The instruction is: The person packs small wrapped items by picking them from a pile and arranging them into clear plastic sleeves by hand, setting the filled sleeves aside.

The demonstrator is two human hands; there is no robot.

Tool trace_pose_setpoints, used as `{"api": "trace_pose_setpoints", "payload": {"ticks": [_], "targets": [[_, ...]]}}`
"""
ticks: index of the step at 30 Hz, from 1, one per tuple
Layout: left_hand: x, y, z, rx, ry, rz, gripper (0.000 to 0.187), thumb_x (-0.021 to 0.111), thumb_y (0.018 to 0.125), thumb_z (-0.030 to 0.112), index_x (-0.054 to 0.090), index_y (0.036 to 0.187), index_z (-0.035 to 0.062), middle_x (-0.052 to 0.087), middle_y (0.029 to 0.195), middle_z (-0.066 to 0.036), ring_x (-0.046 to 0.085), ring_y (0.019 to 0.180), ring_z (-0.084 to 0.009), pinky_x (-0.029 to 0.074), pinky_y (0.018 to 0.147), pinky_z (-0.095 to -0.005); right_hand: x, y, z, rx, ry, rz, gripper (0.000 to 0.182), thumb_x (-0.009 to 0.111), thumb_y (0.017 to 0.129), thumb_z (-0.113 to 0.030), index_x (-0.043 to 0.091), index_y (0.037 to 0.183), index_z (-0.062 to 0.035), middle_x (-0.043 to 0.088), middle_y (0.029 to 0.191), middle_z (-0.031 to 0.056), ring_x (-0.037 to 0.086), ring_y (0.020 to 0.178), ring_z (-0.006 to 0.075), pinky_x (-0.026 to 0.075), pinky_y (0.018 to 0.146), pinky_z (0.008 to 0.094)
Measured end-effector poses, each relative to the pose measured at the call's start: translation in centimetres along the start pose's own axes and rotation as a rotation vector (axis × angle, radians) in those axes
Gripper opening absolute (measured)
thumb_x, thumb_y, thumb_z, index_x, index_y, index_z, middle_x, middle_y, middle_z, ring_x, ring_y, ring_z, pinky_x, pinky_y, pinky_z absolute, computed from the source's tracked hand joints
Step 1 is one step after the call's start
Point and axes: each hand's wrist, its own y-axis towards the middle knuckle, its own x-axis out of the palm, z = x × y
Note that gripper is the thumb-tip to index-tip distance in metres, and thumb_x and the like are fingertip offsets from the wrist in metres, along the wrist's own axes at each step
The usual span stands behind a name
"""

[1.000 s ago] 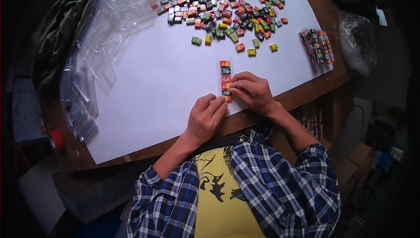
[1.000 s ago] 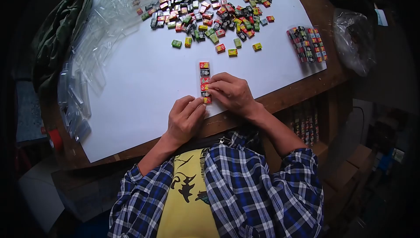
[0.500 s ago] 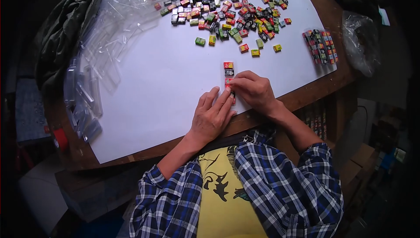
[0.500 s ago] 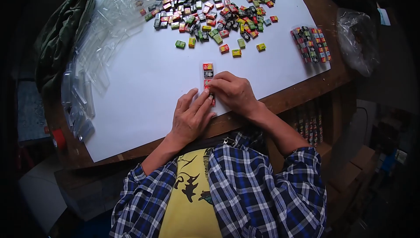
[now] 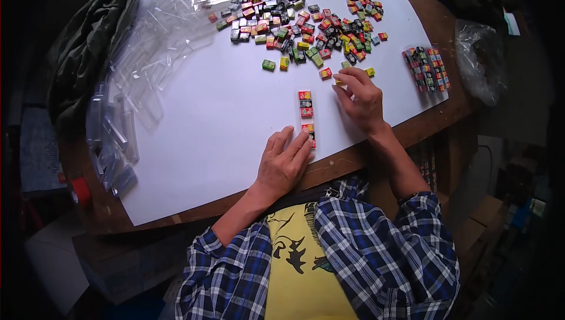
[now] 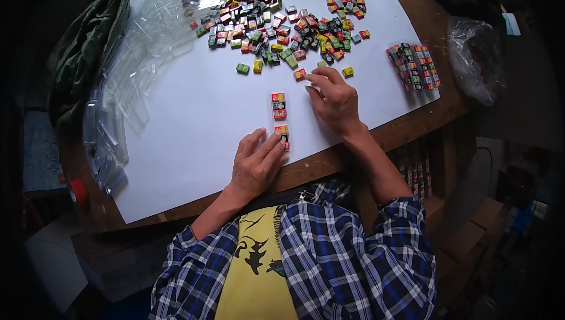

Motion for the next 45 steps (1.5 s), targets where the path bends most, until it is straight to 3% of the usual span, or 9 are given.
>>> {"api": "trace_pose_setpoints", "payload": {"ticks": [6,9,14,22,26,30,34,39,45], "targets": [[-0.1,-0.1,0.0,0.005,-0.005,0.013,0.036,0.086,0.087,0.016,0.076,0.119,0.0052,0.073,0.134,-0.010,0.062,0.127,-0.0366,0.052,0.104,-0.0490,-0.7,-0.8,1.2,-0.006,-0.045,-0.107,0.020,0.085,0.088,-0.002,0.079,0.106,-0.0045,0.077,0.107,0.0096,0.075,0.074,0.0183,0.061,0.064,0.0292],[-0.3,0.1,0.0,0.029,-0.002,0.017,0.034,0.085,0.087,0.016,0.076,0.119,0.0049,0.073,0.133,-0.010,0.063,0.125,-0.0358,0.052,0.104,-0.0480,-0.3,-2.0,-1.9,-0.137,0.167,-0.195,0.013,0.084,0.089,-0.006,0.079,0.102,-0.0049,0.077,0.104,0.0095,0.078,0.078,0.0239,0.064,0.070,0.0331],[0.2,0.0,0.0,0.034,0.004,0.031,0.032,0.084,0.088,0.016,0.077,0.117,0.0040,0.073,0.132,-0.010,0.063,0.124,-0.0348,0.052,0.103,-0.0473,1.1,-2.9,-3.0,-0.257,0.215,-0.241,0.011,0.083,0.090,-0.006,0.079,0.100,-0.0049,0.077,0.103,0.0089,0.078,0.081,0.0252,0.065,0.073,0.0332],[0.0,0.2,-0.1,0.056,-0.035,0.092,0.026,0.082,0.088,0.012,0.076,0.111,0.0016,0.074,0.123,-0.011,0.067,0.117,-0.0330,0.056,0.099,-0.0456,1.6,-2.7,-4.0,-0.048,0.269,-0.354,0.016,0.086,0.089,-0.012,0.078,0.101,-0.0048,0.076,0.105,0.0098,0.077,0.083,0.0270,0.063,0.070,0.0354],[0.0,-0.4,-0.1,0.177,-0.185,0.070,0.022,0.080,0.086,0.009,0.075,0.106,0.0017,0.074,0.118,-0.012,0.069,0.113,-0.0321,0.058,0.095,-0.0437,1.2,-2.5,-6.7,0.011,-0.035,-0.250,0.030,0.090,0.084,-0.019,0.075,0.104,-0.0036,0.074,0.109,0.0136,0.076,0.083,0.0292,0.061,0.066,0.0381],[-0.3,-0.6,-0.5,0.235,-0.266,-0.017,0.018,0.078,0.085,0.006,0.074,0.103,0.0019,0.074,0.115,-0.012,0.070,0.111,-0.0315,0.060,0.093,-0.0419,1.3,-2.1,-7.2,-0.219,-0.275,-0.150,0.032,0.089,0.082,-0.014,0.071,0.106,-0.0027,0.072,0.114,0.0145,0.074,0.080,0.0283,0.060,0.069,0.0361],[-1.0,-0.3,-1.0,0.139,-0.217,0.142,0.020,0.080,0.085,0.004,0.073,0.103,0.0013,0.074,0.115,-0.012,0.070,0.111,-0.0332,0.060,0.093,-0.0420,0.8,-1.8,-5.1,-0.049,-0.135,-0.290,0.027,0.085,0.082,-0.014,0.073,0.103,-0.0034,0.072,0.111,0.0180,0.074,0.093,0.0359,0.061,0.077,0.0451],[-4.6,-1.1,-4.2,-0.291,-0.014,0.278,0.026,0.083,0.083,0.001,0.077,0.109,0.0009,0.075,0.122,-0.016,0.065,0.120,-0.0401,0.057,0.098,-0.0474,-3.7,-1.7,-2.5,-0.028,-0.161,-0.078,0.018,0.081,0.084,-0.013,0.074,0.099,-0.0045,0.074,0.113,0.0172,0.074,0.100,0.0369,0.061,0.085,0.0442],[-5.7,-4.6,-6.3,-0.320,0.083,0.193,0.020,0.077,0.088,-0.002,0.078,0.108,0.0002,0.074,0.124,-0.017,0.062,0.123,-0.0413,0.054,0.103,-0.0493,-11.5,-0.8,4.8,0.039,-0.408,0.140,0.018,0.081,0.085,-0.012,0.075,0.100,-0.0045,0.076,0.111,0.0173,0.074,0.105,0.0372,0.060,0.091,0.0440]]}}
